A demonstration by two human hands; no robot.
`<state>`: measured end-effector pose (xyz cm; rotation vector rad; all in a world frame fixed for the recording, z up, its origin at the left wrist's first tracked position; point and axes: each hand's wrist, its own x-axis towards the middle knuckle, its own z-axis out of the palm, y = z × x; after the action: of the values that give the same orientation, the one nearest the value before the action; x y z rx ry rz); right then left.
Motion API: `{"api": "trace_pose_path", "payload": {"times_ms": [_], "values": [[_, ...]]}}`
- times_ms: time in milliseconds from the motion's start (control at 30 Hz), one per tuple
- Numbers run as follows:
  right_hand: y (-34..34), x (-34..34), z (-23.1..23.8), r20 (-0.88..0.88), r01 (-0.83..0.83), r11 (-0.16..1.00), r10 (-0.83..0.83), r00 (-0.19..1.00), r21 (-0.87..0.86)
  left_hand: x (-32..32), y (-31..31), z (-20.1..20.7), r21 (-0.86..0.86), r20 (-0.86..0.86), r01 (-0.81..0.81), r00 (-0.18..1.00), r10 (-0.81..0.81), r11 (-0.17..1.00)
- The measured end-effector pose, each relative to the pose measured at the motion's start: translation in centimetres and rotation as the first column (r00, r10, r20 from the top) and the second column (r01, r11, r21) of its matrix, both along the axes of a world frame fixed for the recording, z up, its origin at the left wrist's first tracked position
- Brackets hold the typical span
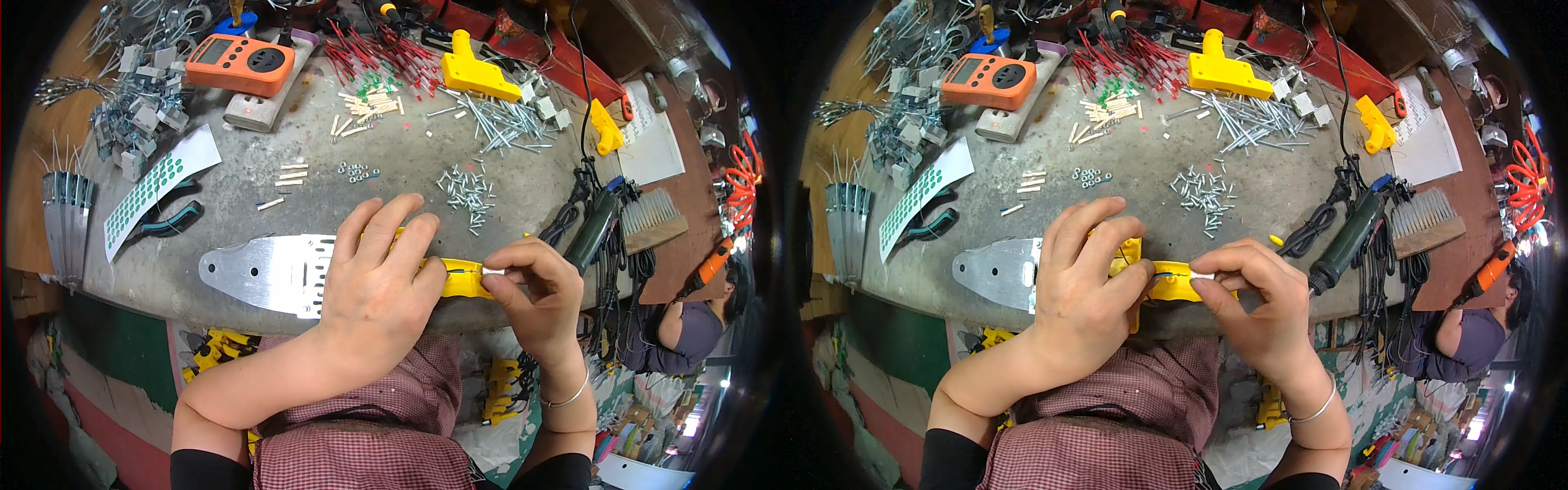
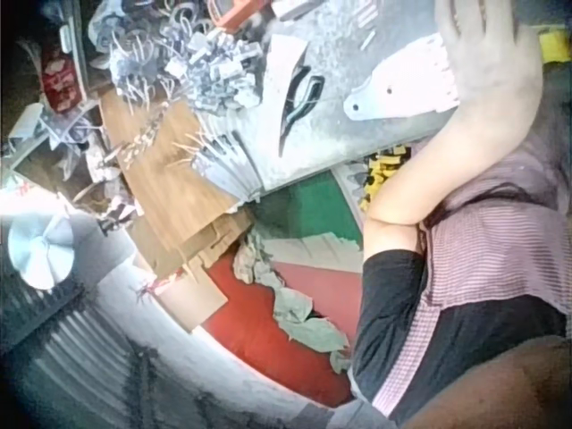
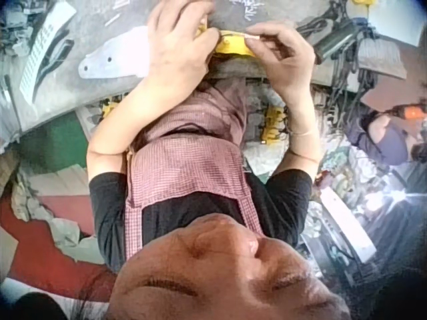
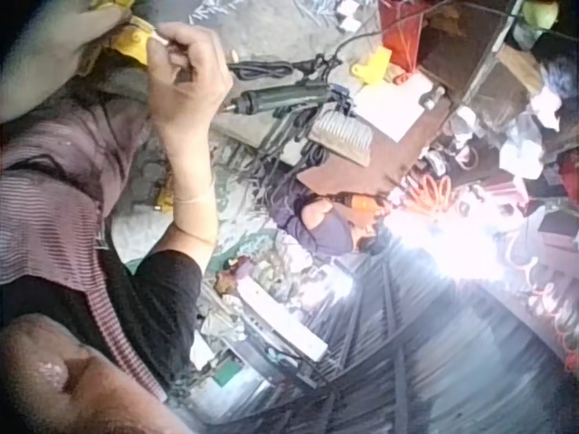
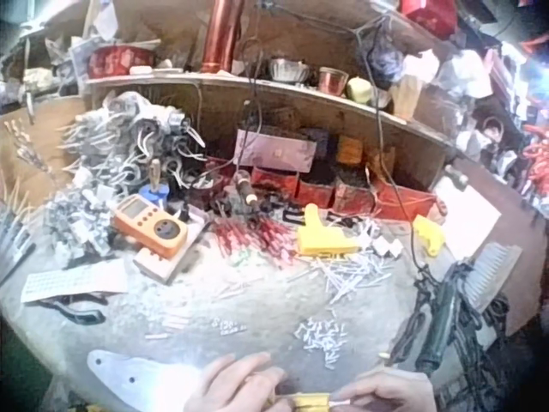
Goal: Assembling the internal components and yellow housing of a hand-held electronic device.
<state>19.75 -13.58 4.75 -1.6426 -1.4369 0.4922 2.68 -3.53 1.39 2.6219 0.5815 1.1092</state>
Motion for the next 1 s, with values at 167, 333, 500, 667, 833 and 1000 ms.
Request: {"api": "trace_pose_path", "payload": {"times_ms": [167,333,500,667,833,1000], "values": [[0.4,-0.2,0.1,0.018,-0.049,0.999,0.048,0.999,0.022,0.1,-0.1,0.1,-0.007,0.005,0.004,1.000,-0.004,1.000],[0.7,-0.7,0.3,0.154,-0.090,0.995,0.083,0.985,0.041,0.2,-0.2,-0.1,-0.018,0.032,0.002,0.999,-0.001,1.000],[0.5,-0.3,1.0,0.190,-0.036,0.998,0.024,0.982,0.057,0.1,0.1,-0.4,-0.043,0.023,0.028,0.999,-0.027,0.999],[1.0,-0.8,1.4,0.206,-0.086,0.996,0.082,0.975,0.010,0.1,0.0,-0.2,-0.060,0.018,0.017,1.000,-0.016,0.998],[1.7,-1.2,1.2,0.296,-0.178,0.984,0.174,0.939,-0.014,0.5,0.0,-0.5,-0.028,0.058,0.025,0.998,-0.024,0.999],[1.6,-0.9,2.3,0.145,-0.089,0.983,0.112,0.983,-0.158,0.1,0.0,-0.5,-0.043,0.026,0.029,0.999,-0.028,0.999]]}}
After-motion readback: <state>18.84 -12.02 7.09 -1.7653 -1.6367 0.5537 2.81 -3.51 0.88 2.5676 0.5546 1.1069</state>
